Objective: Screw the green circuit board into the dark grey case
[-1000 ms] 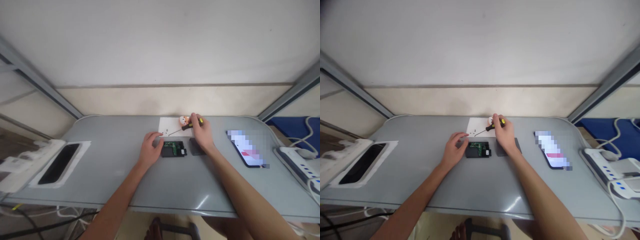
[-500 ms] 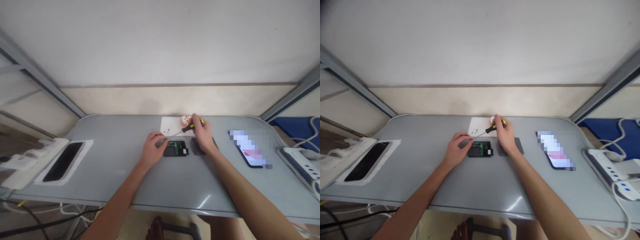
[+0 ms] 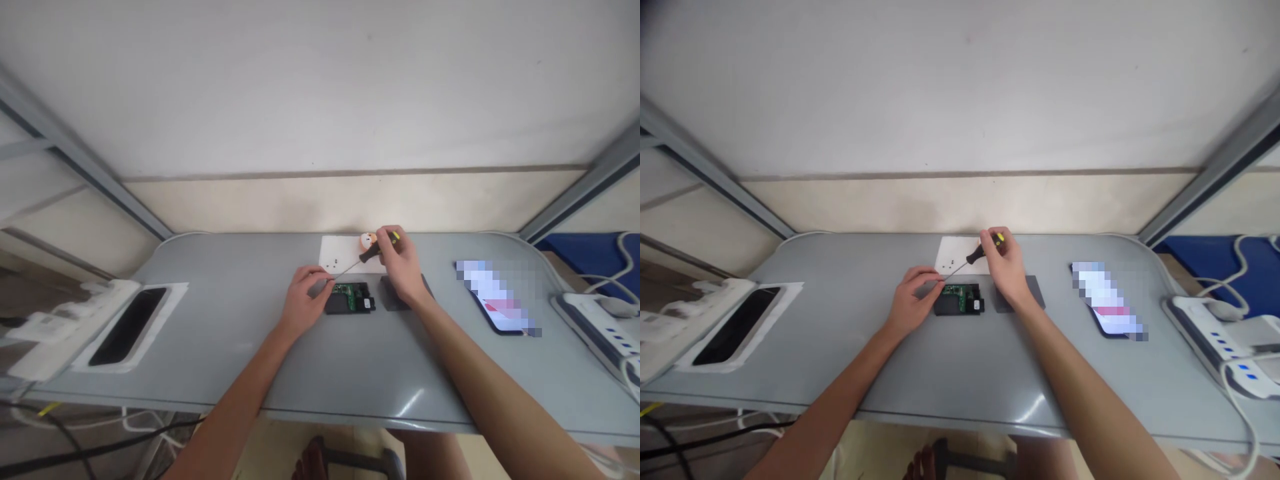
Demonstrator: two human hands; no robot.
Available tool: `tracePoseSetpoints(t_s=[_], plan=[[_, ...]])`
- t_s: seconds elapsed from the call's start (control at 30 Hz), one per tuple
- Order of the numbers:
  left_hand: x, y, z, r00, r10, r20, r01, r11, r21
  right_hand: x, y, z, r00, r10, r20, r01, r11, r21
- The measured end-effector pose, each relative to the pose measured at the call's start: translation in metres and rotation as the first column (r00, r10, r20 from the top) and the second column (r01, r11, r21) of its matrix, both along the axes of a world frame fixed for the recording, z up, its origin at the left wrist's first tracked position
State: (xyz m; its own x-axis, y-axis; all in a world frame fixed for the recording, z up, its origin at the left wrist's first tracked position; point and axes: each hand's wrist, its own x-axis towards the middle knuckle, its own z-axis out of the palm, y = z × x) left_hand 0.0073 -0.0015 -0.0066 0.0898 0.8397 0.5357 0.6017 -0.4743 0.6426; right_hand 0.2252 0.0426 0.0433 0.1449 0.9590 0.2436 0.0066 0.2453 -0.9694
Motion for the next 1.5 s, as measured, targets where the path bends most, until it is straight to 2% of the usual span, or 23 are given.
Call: tracePoseSetpoints(t_s=[0.17, 0.27, 0.57, 0.77, 0.93, 1.13, 1.5], plan=[[0.000, 0.000, -0.002, 1.000, -0.011, -0.012, 0.011, 0.999, -0.030, -0.005, -0.007, 0.006, 0.984, 0.173, -0.051, -0.169, 0.983, 0.070], [0.001, -0.001, -0.001, 0.999, -0.021, -0.035, 0.019, 0.999, -0.049, -0.007, -0.011, 0.007, 0.971, 0.222, -0.088, -0.215, 0.973, 0.082], [-0.002, 0.001, 0.000, 0.996, 0.030, -0.089, -0.038, 0.995, -0.097, -0.013, -0.008, -0.005, 0.964, 0.254, -0.082, -0.251, 0.967, 0.050], [0.002, -0.004, 0.003, 0.985, -0.016, -0.173, -0.016, 0.983, -0.181, -0.013, -0.010, -0.003, 0.973, 0.228, -0.037, -0.226, 0.973, 0.038], [0.004, -0.005, 0.004, 0.973, -0.043, -0.228, 0.004, 0.986, -0.167, -0.013, -0.010, -0.003, 0.971, 0.236, -0.025, -0.235, 0.971, 0.034], [0.005, -0.004, 0.004, 0.969, -0.058, -0.242, 0.024, 0.990, -0.141, -0.015, -0.010, -0.006, 0.968, 0.248, -0.044, -0.247, 0.969, 0.029], [0.006, -0.005, 0.003, 0.964, -0.057, -0.259, 0.021, 0.990, -0.141, -0.017, -0.017, -0.002, 0.971, 0.237, -0.014, -0.237, 0.971, 0.029]])
